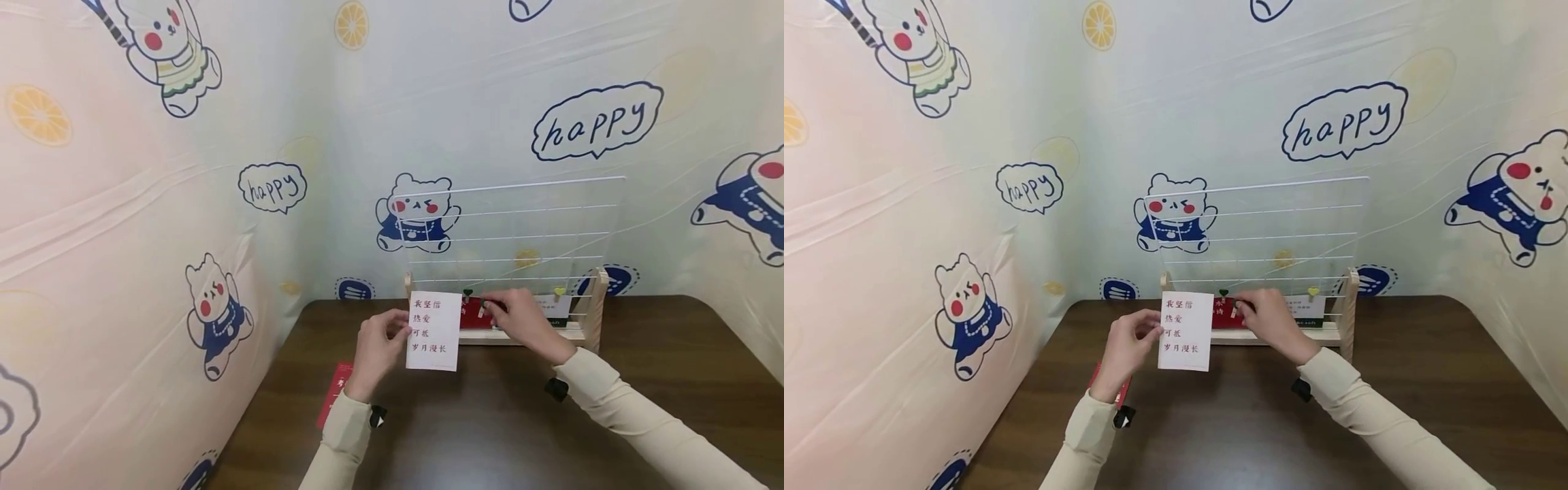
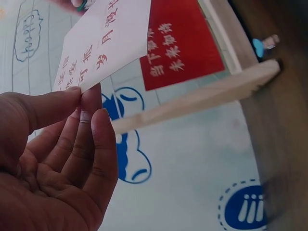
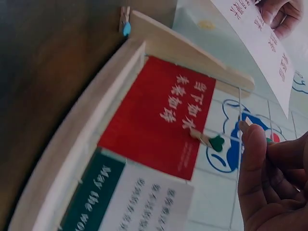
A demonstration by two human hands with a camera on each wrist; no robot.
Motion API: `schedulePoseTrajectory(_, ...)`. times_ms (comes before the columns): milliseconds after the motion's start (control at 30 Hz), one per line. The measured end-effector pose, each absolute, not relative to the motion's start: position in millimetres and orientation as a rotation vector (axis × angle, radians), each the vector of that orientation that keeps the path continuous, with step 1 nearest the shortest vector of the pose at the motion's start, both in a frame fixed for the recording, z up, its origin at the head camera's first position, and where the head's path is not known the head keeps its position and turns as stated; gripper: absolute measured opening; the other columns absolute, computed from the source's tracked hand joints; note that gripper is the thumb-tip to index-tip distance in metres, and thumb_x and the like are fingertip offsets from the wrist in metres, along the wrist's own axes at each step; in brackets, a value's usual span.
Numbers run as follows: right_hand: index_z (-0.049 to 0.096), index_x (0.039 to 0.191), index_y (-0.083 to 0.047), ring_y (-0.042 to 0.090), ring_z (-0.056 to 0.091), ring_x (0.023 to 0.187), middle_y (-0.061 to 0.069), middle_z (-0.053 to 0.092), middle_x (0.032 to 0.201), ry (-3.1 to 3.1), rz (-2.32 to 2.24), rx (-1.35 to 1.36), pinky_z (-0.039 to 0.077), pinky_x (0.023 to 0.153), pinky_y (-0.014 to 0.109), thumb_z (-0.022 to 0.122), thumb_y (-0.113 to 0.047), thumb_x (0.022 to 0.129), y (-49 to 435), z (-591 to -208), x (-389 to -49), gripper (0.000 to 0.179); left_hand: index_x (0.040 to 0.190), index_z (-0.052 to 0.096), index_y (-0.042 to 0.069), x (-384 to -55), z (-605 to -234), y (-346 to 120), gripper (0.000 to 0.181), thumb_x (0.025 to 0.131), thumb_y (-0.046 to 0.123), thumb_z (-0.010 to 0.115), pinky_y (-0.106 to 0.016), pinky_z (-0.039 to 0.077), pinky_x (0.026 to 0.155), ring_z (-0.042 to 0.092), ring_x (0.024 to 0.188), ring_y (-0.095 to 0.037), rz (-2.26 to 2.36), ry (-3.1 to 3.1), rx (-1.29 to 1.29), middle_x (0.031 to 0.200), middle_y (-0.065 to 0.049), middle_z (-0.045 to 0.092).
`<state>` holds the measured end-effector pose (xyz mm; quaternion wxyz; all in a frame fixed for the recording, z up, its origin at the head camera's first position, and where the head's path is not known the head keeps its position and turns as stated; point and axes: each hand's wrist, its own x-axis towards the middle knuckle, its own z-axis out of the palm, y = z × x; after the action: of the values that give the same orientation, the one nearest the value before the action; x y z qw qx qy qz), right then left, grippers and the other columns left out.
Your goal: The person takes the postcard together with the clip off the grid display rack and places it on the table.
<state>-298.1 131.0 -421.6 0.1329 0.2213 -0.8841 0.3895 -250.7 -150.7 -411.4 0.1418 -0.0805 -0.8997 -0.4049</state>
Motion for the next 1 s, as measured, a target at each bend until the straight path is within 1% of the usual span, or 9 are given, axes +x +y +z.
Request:
schedulePoseTrajectory(133,0.073,0.123,0.006,0.008,0.054,0.052,0.013,0.076,0.083,-2.606,1.142,0.654,0.043,0.047,0.023,0.065,-0.001,0.099,122.5,-430.1,-298.6,0.026,0.115,0.078,0.012,-249.7,-418.6,-161.3,0.021,0.094,0.01,0.076,-0.03,0.056,0.076,0.069,0.078,-0.015,-1.169,-2.619,-0.191,0.101,-0.005,0.08)
schedulePoseTrajectory(267,0.074,0.12,0.005,0.01,0.053,0.051,0.013,0.078,0.087,-2.612,1.184,0.674,0.041,0.046,0.022,0.066,0.0,0.098,113.5,-441.7,-299.1,0.025,0.113,0.078,0.01,-249.3,-430.9,-173.2,0.02,0.093,0.007,0.077,-0.027,0.054,0.071,0.067,0.075,-0.014,-1.144,-2.638,-0.143,0.097,-0.007,0.079)
schedulePoseTrajectory(333,0.076,0.119,0.004,0.01,0.051,0.049,0.012,0.078,0.086,-2.62,1.209,0.671,0.04,0.045,0.022,0.066,-0.001,0.098,109.6,-447.9,-299.7,0.023,0.112,0.078,0.009,-249.4,-438.3,-180.0,0.019,0.093,0.006,0.077,-0.026,0.052,0.068,0.066,0.074,-0.014,-1.134,-2.65,-0.12,0.095,-0.007,0.079)
schedulePoseTrajectory(400,0.077,0.117,0.003,0.01,0.053,0.049,0.012,0.078,0.087,-2.647,1.235,0.655,0.042,0.045,0.022,0.067,-0.002,0.098,105.9,-452.9,-300.1,0.022,0.111,0.079,0.009,-249.5,-445.7,-187.6,0.018,0.093,0.005,0.077,-0.026,0.052,0.068,0.066,0.074,-0.014,-1.126,-2.668,-0.092,0.093,-0.006,0.079)
schedulePoseTrajectory(433,0.077,0.117,0.002,0.009,0.051,0.047,0.011,0.078,0.086,-2.662,1.239,0.647,0.042,0.045,0.023,0.067,-0.003,0.099,104.3,-455.1,-300.4,0.021,0.111,0.079,0.009,-249.2,-449.2,-191.5,0.018,0.093,0.006,0.077,-0.026,0.052,0.068,0.065,0.074,-0.014,-1.131,-2.678,-0.076,0.093,-0.006,0.078)
schedulePoseTrajectory(533,0.078,0.115,0.001,0.008,0.052,0.048,0.009,0.076,0.083,-2.681,1.261,0.635,0.044,0.046,0.023,0.069,-0.004,0.098,100.2,-461.0,-302.3,0.02,0.112,0.078,0.01,-248.8,-459.2,-203.1,0.019,0.093,0.007,0.077,-0.027,0.053,0.068,0.065,0.076,-0.015,-1.139,-2.711,-0.039,0.093,-0.006,0.078)
schedulePoseTrajectory(700,0.079,0.111,0.002,0.008,0.055,0.051,0.009,0.075,0.079,-2.681,1.319,0.653,0.047,0.048,0.023,0.069,-0.002,0.097,95.8,-470.7,-307.3,0.017,0.114,0.077,0.009,-249.7,-473.4,-218.1,0.02,0.094,0.006,0.075,-0.027,0.055,0.068,0.064,0.077,-0.015,-1.179,-2.759,0.01,0.094,-0.007,0.076)
schedulePoseTrajectory(867,0.079,0.108,0.003,0.009,0.059,0.054,0.012,0.078,0.088,-2.699,1.346,0.633,0.051,0.051,0.024,0.069,-0.001,0.096,90.3,-480.3,-312.7,0.016,0.113,0.077,0.006,-251.3,-483.0,-227.5,0.019,0.094,0.005,0.074,-0.031,0.06,0.071,0.067,0.079,-0.016,-1.192,-2.781,-0.002,0.093,-0.008,0.077)
schedulePoseTrajectory(1000,0.079,0.109,0.004,0.01,0.063,0.057,0.014,0.079,0.092,-2.73,1.382,0.599,0.053,0.053,0.024,0.069,0.0,0.096,85.2,-487.8,-317.4,0.017,0.114,0.077,0.007,-253.5,-489.3,-232.6,0.02,0.095,0.008,0.074,-0.035,0.062,0.076,0.069,0.082,-0.016,-1.186,-2.804,0.034,0.095,-0.007,0.077)
